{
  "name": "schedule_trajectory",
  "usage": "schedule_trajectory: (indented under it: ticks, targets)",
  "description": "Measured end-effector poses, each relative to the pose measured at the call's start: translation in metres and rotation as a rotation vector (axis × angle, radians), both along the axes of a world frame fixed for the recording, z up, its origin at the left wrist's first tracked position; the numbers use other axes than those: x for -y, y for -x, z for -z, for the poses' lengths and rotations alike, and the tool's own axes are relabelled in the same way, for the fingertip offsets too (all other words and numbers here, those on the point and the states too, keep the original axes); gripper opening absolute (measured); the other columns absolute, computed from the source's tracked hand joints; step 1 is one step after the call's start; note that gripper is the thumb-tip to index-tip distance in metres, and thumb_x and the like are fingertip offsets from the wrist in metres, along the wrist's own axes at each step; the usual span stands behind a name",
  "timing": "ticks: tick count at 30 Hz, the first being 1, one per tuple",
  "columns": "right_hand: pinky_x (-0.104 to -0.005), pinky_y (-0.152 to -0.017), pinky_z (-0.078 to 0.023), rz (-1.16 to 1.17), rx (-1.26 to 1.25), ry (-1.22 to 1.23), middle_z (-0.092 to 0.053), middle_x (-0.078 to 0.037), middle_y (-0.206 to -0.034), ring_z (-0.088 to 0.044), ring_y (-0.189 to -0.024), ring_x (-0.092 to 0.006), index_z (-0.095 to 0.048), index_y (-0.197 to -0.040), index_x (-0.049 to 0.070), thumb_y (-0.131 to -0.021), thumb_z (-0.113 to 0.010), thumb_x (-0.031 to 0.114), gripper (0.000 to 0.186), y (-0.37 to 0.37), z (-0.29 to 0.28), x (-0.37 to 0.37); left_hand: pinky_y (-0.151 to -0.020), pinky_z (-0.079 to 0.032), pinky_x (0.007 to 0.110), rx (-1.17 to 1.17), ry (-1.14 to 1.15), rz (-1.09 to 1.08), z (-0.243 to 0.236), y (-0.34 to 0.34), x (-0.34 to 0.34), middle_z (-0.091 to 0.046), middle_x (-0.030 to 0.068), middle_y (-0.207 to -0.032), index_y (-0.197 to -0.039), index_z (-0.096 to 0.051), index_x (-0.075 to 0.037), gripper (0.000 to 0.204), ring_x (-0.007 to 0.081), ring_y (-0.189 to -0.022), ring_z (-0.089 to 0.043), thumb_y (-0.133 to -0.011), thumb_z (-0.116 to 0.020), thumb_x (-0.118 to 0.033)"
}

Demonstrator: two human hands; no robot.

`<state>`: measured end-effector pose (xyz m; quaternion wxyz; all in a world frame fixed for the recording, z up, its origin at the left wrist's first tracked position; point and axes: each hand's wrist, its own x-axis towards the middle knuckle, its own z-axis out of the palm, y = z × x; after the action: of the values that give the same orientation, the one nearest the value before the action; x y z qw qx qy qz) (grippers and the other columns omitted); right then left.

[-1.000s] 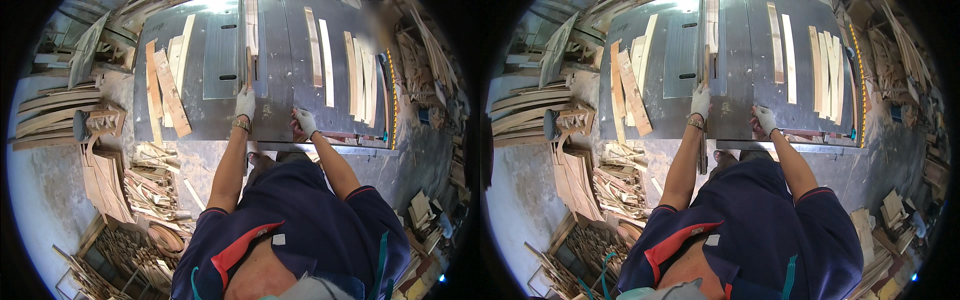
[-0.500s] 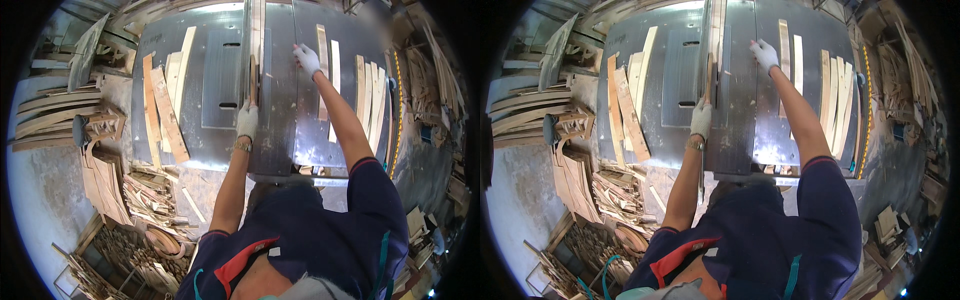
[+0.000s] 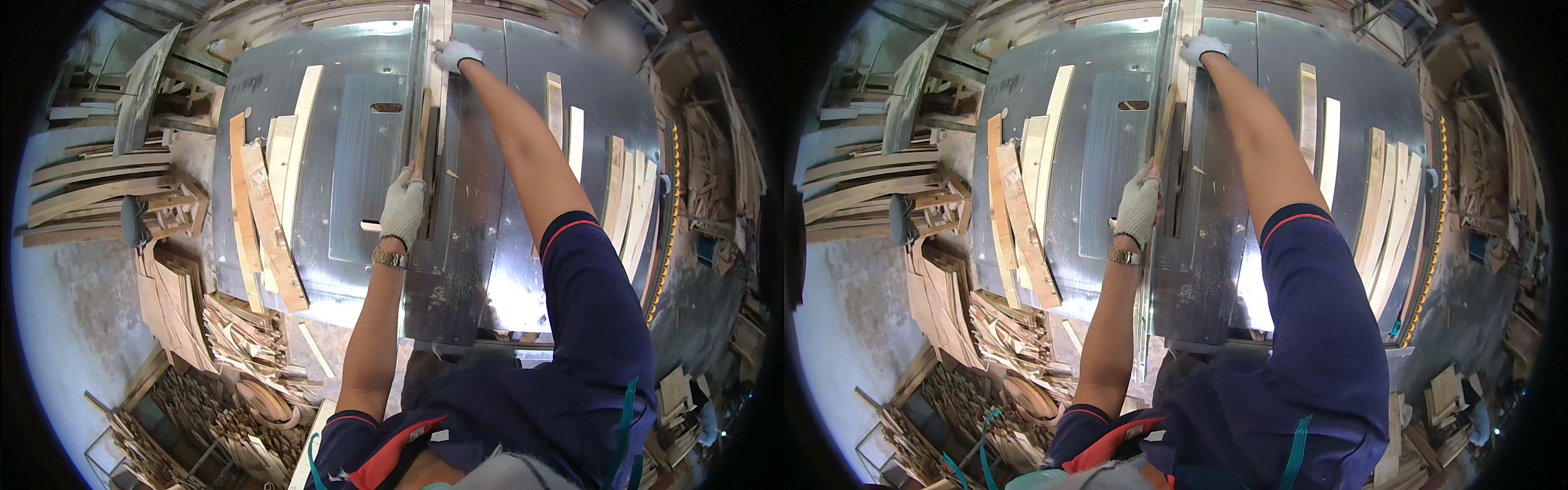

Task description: The person sits on the floor and sorts through a pile of wood pieces, selecting several planks. They then stand and use a table saw to cut the selected wood pieces into smaller sections, using a push stick to guide the wood through the blade.

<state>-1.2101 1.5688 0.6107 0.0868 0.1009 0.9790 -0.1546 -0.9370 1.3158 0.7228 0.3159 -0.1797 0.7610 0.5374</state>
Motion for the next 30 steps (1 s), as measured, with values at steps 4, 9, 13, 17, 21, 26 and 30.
schedule_trajectory:
  ticks: [4, 9, 13, 17, 21, 26, 30]
  targets:
    - [-0.0659, -0.104, -0.036, 0.019, 0.056, -0.084, -0.050, -0.011, -0.149, -0.051, -0.132, -0.0388, -0.057, -0.138, 0.024, -0.088, -0.049, 0.047, 0.056, 0.021, -0.017, 0.010, -0.038, -0.035, 0.022, 0.017, -0.147, -0.059, -0.011, 0.026, -0.006, -0.049, -0.0060, -0.069, -0.150, -0.043, -0.011, 0.052, 0.0043, -0.045, -0.041, -0.105, -0.051, -0.036]
    - [-0.0609, -0.103, -0.040, 0.199, 0.206, -0.079, -0.052, -0.016, -0.144, -0.049, -0.133, -0.0366, -0.055, -0.141, 0.014, -0.082, -0.062, 0.048, 0.068, 0.026, -0.041, 0.008, -0.043, -0.038, 0.020, 0.016, -0.242, -0.134, -0.050, 0.006, 0.010, -0.052, -0.0030, -0.074, -0.153, -0.040, -0.009, 0.053, 0.0032, -0.052, -0.043, -0.104, -0.051, -0.028]
    - [-0.0551, -0.098, -0.047, 0.390, 0.074, -0.042, -0.050, -0.020, -0.143, -0.050, -0.132, -0.0357, -0.050, -0.142, 0.011, -0.082, -0.070, 0.041, 0.070, 0.013, -0.021, -0.021, -0.044, -0.038, 0.020, -0.048, -0.296, -0.290, -0.045, -0.054, 0.049, -0.055, 0.0003, -0.078, -0.145, -0.045, -0.008, 0.052, 0.0052, -0.053, -0.046, -0.103, -0.055, -0.037]
    - [-0.0479, -0.094, -0.053, 0.381, 0.010, 0.082, -0.062, -0.025, -0.127, -0.063, -0.116, -0.0381, -0.040, -0.139, -0.004, -0.079, -0.072, 0.038, 0.081, -0.033, -0.024, -0.058, -0.043, -0.039, 0.021, 0.064, -0.190, -0.463, -0.061, -0.107, 0.079, -0.057, 0.0016, -0.080, -0.141, -0.044, -0.007, 0.049, 0.0077, -0.051, -0.048, -0.104, -0.053, -0.038]
    - [-0.0472, -0.091, -0.054, 0.460, -0.148, 0.268, -0.068, -0.030, -0.112, -0.068, -0.103, -0.0436, -0.034, -0.138, -0.006, -0.077, -0.072, 0.037, 0.084, -0.130, -0.056, -0.066, -0.044, -0.041, 0.021, 0.025, -0.281, -0.517, -0.041, -0.168, 0.125, -0.057, 0.0036, -0.084, -0.147, -0.040, -0.007, 0.049, 0.0088, -0.052, -0.050, -0.105, -0.050, -0.032]
    - [-0.0520, -0.087, -0.053, 0.577, -0.093, 0.216, -0.067, -0.035, -0.100, -0.066, -0.097, -0.0496, -0.032, -0.132, -0.005, -0.077, -0.072, 0.035, 0.080, -0.318, -0.060, -0.087, -0.043, -0.041, 0.021, -0.017, -0.275, -0.530, -0.046, -0.218, 0.148, -0.056, 0.0029, -0.084, -0.146, -0.042, -0.010, 0.046, 0.0088, -0.052, -0.050, -0.106, -0.047, -0.032]
    - [-0.0516, -0.087, -0.054, 0.624, -0.002, 0.214, -0.067, -0.034, -0.102, -0.067, -0.098, -0.0491, -0.031, -0.137, -0.001, -0.077, -0.071, 0.041, 0.084, -0.409, -0.067, -0.092, -0.042, -0.040, 0.022, 0.007, -0.359, -0.503, -0.034, -0.240, 0.171, -0.055, 0.0025, -0.082, -0.137, -0.047, -0.009, 0.039, 0.0088, -0.050, -0.049, -0.106, -0.049, -0.032]
